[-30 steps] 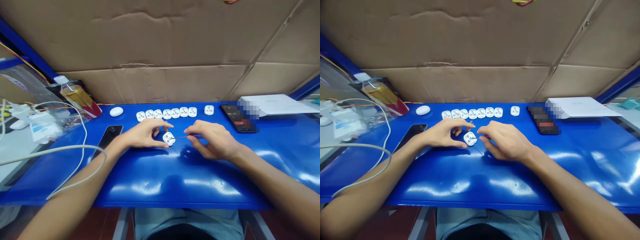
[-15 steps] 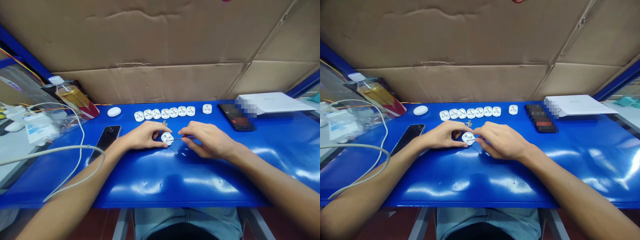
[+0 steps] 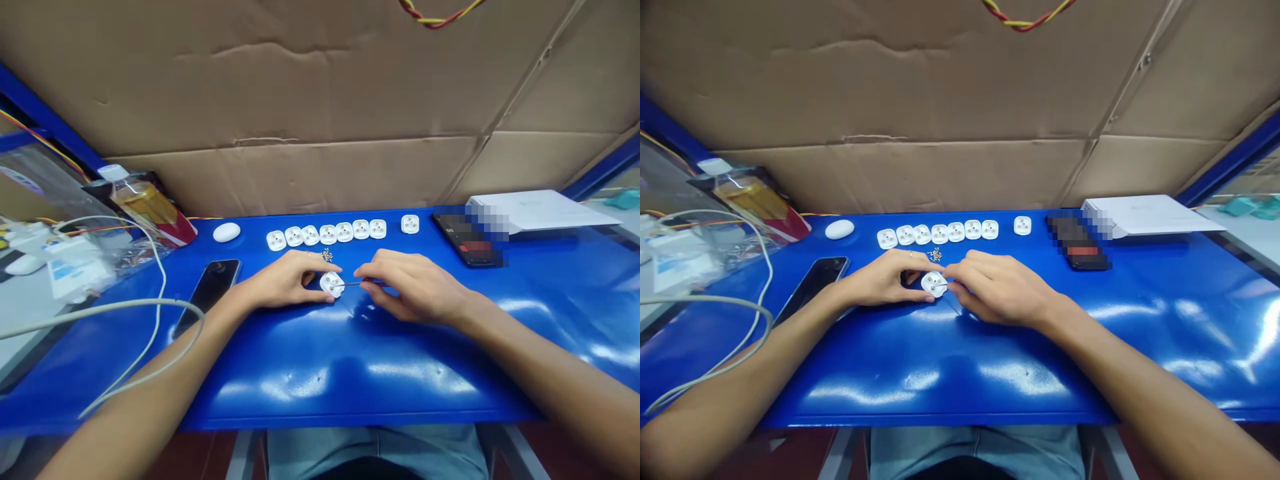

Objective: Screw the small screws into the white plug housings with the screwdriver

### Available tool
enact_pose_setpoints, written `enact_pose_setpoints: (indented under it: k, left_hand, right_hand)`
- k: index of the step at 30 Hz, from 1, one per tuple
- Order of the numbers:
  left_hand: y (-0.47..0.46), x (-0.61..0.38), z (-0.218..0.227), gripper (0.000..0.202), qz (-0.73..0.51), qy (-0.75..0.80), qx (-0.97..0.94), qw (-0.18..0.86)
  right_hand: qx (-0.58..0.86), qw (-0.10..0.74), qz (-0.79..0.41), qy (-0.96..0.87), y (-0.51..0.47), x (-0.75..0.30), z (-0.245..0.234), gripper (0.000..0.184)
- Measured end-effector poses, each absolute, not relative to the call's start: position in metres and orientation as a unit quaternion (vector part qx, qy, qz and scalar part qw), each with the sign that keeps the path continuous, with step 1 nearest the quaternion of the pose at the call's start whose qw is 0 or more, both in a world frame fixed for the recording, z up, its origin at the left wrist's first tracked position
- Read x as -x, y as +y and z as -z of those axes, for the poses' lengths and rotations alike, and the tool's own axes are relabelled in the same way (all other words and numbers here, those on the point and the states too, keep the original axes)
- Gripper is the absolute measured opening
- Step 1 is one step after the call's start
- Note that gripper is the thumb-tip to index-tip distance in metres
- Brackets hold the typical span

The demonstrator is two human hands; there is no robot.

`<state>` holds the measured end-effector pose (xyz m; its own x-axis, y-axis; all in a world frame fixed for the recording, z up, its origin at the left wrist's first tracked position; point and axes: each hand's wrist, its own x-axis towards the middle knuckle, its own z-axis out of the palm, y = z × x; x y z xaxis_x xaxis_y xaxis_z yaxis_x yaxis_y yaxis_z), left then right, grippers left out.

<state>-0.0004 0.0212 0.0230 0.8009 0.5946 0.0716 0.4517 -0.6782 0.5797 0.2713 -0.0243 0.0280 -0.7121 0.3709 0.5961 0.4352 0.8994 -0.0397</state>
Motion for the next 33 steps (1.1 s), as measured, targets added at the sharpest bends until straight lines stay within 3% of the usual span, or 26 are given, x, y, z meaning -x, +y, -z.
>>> enact_pose_setpoints:
  k: [9, 16, 26, 33]
  left_hand:
    - [0.022, 0.000, -0.022, 0.048, -0.134, 0.297, -0.904, 0.277]
    - [0.023, 0.000, -0.019, 0.053, -0.134, 0.312, -0.895, 0.289]
    - [0.020, -0.001, -0.022, 0.049, -0.138, 0.338, -0.869, 0.334]
    - [0.020, -0.002, -0.022, 0.050, -0.138, 0.332, -0.874, 0.327]
  right_hand:
    - [0.216, 0.314, 0.066, -0.922, -0.025, -0.269, -0.027, 0.018]
    - [0.319, 0.280, 0.085, -0.902, -0.029, -0.265, -0.024, 0.028]
    - [0.229, 0.201, 0.045, -0.951, -0.032, -0.265, -0.040, 0.024]
    - [0.288, 0.200, 0.034, -0.936, -0.034, -0.266, -0.042, 0.029]
